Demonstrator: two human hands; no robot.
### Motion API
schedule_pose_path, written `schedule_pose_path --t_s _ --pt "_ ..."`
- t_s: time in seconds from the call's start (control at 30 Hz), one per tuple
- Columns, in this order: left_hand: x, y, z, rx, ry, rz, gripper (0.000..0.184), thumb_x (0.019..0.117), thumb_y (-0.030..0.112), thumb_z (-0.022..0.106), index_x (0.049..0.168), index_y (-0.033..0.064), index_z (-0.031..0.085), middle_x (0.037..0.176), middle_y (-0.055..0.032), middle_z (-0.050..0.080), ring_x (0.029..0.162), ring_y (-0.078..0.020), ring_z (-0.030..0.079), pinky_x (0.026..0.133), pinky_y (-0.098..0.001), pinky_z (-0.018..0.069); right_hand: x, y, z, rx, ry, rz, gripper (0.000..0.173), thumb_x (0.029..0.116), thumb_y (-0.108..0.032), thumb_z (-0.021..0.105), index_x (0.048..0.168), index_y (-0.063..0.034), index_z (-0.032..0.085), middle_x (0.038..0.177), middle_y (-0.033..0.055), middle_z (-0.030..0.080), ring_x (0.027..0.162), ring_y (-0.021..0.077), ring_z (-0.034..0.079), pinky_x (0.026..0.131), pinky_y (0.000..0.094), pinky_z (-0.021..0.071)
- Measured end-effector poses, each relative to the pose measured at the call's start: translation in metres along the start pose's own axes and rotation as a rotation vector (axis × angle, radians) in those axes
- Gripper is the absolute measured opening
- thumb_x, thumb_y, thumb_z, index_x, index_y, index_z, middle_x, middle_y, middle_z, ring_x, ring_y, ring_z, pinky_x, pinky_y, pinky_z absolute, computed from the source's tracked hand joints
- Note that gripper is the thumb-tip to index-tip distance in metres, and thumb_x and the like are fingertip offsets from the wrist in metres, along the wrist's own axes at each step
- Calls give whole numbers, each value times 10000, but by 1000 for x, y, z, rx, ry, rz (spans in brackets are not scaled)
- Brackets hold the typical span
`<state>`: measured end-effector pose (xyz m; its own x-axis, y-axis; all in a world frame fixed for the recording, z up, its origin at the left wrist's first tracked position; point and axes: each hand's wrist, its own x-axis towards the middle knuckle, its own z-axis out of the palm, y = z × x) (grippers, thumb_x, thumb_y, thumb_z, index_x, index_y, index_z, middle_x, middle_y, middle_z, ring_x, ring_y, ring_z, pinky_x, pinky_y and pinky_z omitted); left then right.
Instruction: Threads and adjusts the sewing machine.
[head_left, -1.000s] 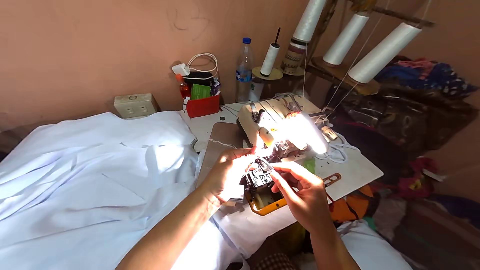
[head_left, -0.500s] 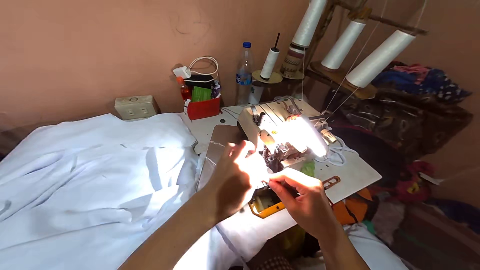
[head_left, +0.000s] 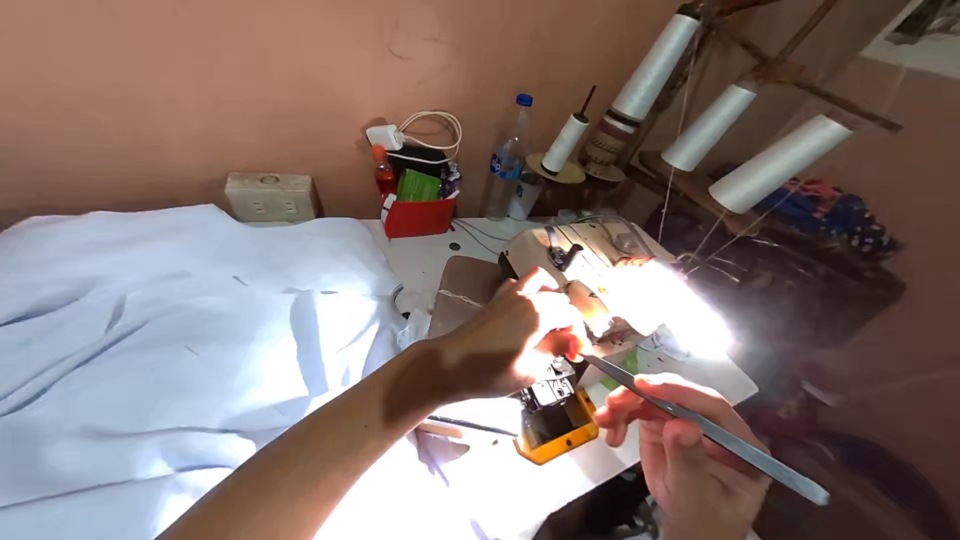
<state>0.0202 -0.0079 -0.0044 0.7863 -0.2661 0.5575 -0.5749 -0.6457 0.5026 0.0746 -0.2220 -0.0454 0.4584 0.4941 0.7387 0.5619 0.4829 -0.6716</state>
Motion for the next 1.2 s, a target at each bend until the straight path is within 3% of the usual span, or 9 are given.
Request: schedule_pose_path --t_s 0.13,0.3,0.4,0.5,0.57,0.7,0.83,1.1,1.2 --pt "5 -6 5 -54 -44 87 154 943 35 590 869 9 722 819 -97 685 909 -218 634 929 -327 449 -5 25 8 -130 -50 -84 320 1096 -373 434 1311 -277 651 1122 -109 734 999 40 711 868 206 587" --pt "-3 -27 12 -106 -7 114 168 925 -1 589 813 -21 712 781 -126 654 852 -248 614 786 -325 466 -14 40 2 -321 -73 -89 269 1101 -347 442 1213 -281 678 1081 -160 706 963 -38 670 824 134 548" --pt "-13 -37 4 125 -104 -135 121 973 45 608 1006 -11 710 970 -158 694 990 -317 672 832 -437 553 -18 41 -6 -481 -133 -63 265 1110 -338 421 1130 -223 658 1058 -135 682 994 -58 645 854 118 529" --pt "-13 -55 1 240 -233 -349 241 1016 202 617 1161 46 729 1171 -142 677 1164 -338 620 926 -499 516 -21 41 -14 -640 -238 -56 241 1113 -306 424 1091 -155 611 1053 -62 652 1015 -38 633 887 127 521" --pt "-11 -58 4 212 -252 -402 183 985 190 659 1070 53 745 1130 -141 673 1153 -353 593 918 -514 476 -20 41 -13 -722 -286 -93 236 1112 -275 433 1072 -112 598 1056 -12 643 1047 -13 629 923 133 511" --pt "-15 -58 21 346 -123 -302 130 945 100 667 961 -15 725 1028 -187 685 1040 -385 659 808 -506 521 -13 37 -5 -854 -339 -138 248 1113 -244 420 988 -75 552 1003 60 592 1026 26 613 930 111 477" --pt "-12 -52 12 448 -260 -382 122 934 68 660 991 -23 718 1187 -189 663 1155 -364 619 843 -483 506 -10 36 -4 -926 -412 -169 248 1111 -215 406 957 -72 539 943 83 575 971 78 613 911 117 474" --pt "-19 -59 23 542 -86 -296 61 868 61 706 846 5 707 1006 -159 678 975 -318 675 693 -437 502 -7 32 -3 -1004 -491 -206 229 1107 -199 398 965 -81 534 917 82 547 897 100 594 847 116 478" --pt "-19 -59 24 563 -86 -299 87 907 86 681 877 12 716 1017 -153 675 983 -308 669 698 -423 494 -6 31 -2 -1012 -498 -198 210 1102 -190 408 975 -80 533 927 82 551 909 93 594 853 110 474"
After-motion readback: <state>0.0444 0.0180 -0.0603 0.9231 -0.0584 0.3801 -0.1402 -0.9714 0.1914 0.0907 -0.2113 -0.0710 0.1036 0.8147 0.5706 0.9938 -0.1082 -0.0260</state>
